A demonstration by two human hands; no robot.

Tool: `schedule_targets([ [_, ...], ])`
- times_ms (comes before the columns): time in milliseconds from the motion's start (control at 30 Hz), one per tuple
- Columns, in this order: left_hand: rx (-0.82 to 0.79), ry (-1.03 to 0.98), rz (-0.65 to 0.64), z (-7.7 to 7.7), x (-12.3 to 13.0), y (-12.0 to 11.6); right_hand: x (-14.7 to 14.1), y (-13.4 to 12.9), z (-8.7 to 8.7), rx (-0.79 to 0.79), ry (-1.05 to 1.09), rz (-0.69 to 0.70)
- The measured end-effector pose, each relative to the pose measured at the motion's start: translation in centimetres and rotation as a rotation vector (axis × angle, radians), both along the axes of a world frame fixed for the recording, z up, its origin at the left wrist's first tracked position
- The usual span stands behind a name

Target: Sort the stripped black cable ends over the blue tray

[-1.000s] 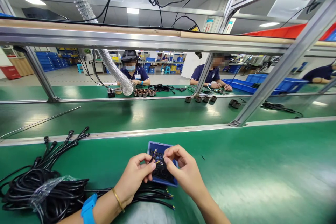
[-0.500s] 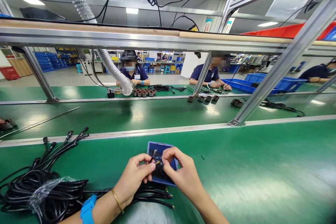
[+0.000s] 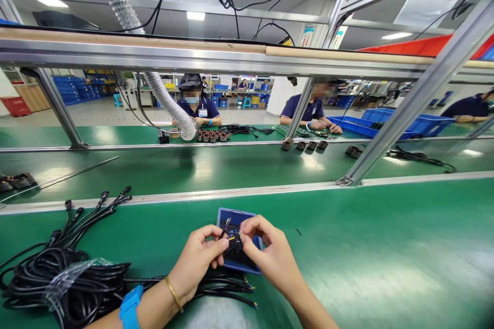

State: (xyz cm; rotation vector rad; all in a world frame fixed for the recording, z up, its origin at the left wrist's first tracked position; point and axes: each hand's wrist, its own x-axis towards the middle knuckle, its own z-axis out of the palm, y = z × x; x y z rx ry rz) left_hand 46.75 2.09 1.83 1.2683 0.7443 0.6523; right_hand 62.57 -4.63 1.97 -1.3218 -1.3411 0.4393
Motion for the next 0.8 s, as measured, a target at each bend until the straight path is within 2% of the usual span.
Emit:
schedule_targets([
  [133, -0.005, -0.013, 0.012, 0.0, 0.0, 0.0, 0.1, 0.1, -0.1, -0.037, 0.056, 0.039],
  [300, -0.006, 0.002, 0.006, -0.3, 0.2, 0.1, -0.8, 0.2, -0.9, 0.162, -0.251, -0.014],
  [367, -0.003, 0.004, 0.010, -0.5, 0.2, 0.2, -1.1, 0.3, -1.2, 0.178, -0.279, -0.005],
  [533, -0.032, 0.018, -0.012, -0.6, 0.0, 0.2, -0.4, 0.4, -0.9, 0.050, -0.112, 0.009],
  [667, -0.035, 0.037, -0.035, -0.4, -0.1, 0.2, -0.2, 0.2, -0.5, 0.070, 0.039, -0.025],
  [800, -0.033, 0.050, -0.051, -0.2, 0.0, 0.0, -0.5, 0.1, -0.6, 0.059, 0.068, 0.004],
])
